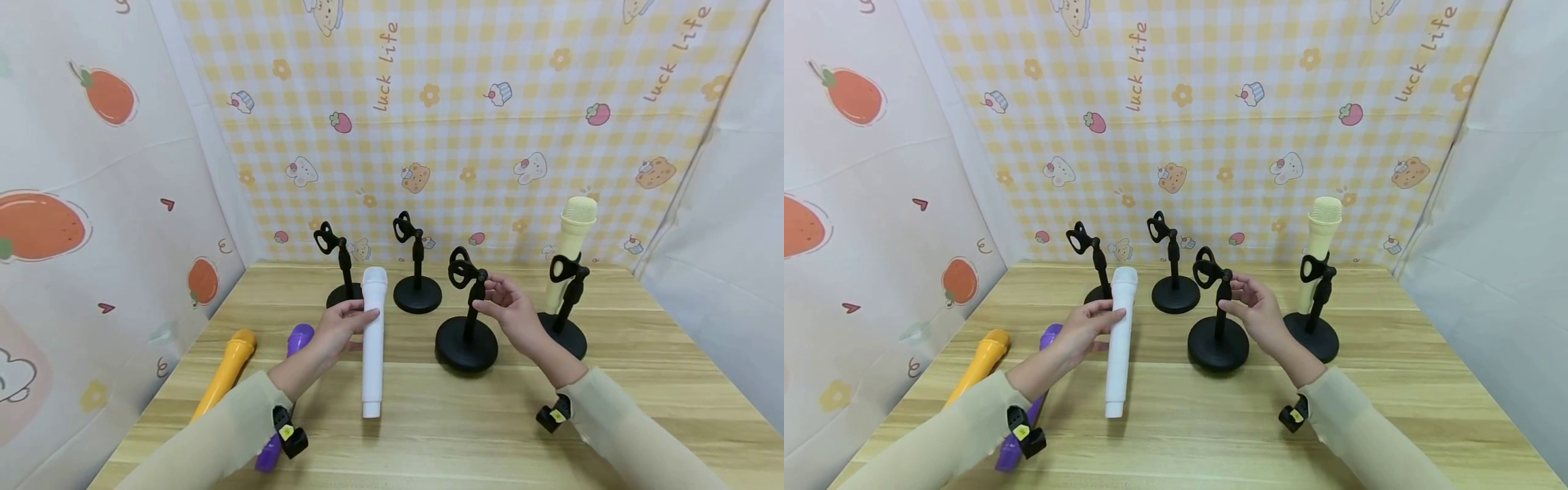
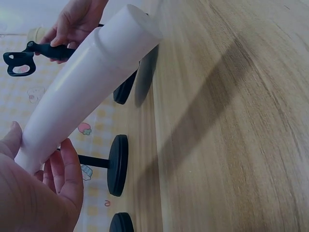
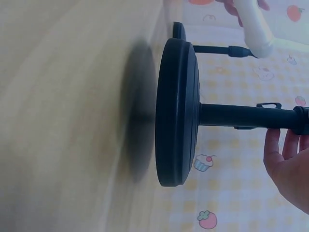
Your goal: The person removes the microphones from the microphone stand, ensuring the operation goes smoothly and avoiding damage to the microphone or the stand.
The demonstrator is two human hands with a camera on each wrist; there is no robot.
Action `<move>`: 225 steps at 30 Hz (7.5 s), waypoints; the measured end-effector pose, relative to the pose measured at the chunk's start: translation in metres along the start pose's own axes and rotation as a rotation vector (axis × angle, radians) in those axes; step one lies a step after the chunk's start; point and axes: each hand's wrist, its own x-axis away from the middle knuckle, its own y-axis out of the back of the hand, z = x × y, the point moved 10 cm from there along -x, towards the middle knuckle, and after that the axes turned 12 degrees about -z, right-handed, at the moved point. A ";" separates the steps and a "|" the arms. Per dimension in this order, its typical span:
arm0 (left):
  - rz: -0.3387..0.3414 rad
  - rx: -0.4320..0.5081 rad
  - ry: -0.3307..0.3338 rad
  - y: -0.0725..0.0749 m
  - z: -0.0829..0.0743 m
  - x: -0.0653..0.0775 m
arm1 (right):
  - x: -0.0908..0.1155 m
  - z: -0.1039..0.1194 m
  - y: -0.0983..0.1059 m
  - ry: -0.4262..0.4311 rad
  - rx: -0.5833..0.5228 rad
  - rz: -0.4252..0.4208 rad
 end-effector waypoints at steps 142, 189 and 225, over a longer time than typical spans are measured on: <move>-0.012 -0.385 0.098 0.037 0.068 0.013 | -0.113 -0.046 0.026 -0.064 -0.120 -0.299; -0.005 -0.349 0.117 0.043 0.058 0.017 | -0.101 -0.038 0.031 -0.064 -0.102 -0.295; 0.032 -0.279 0.042 0.031 0.009 0.002 | -0.056 -0.030 0.032 -0.002 -0.027 -0.174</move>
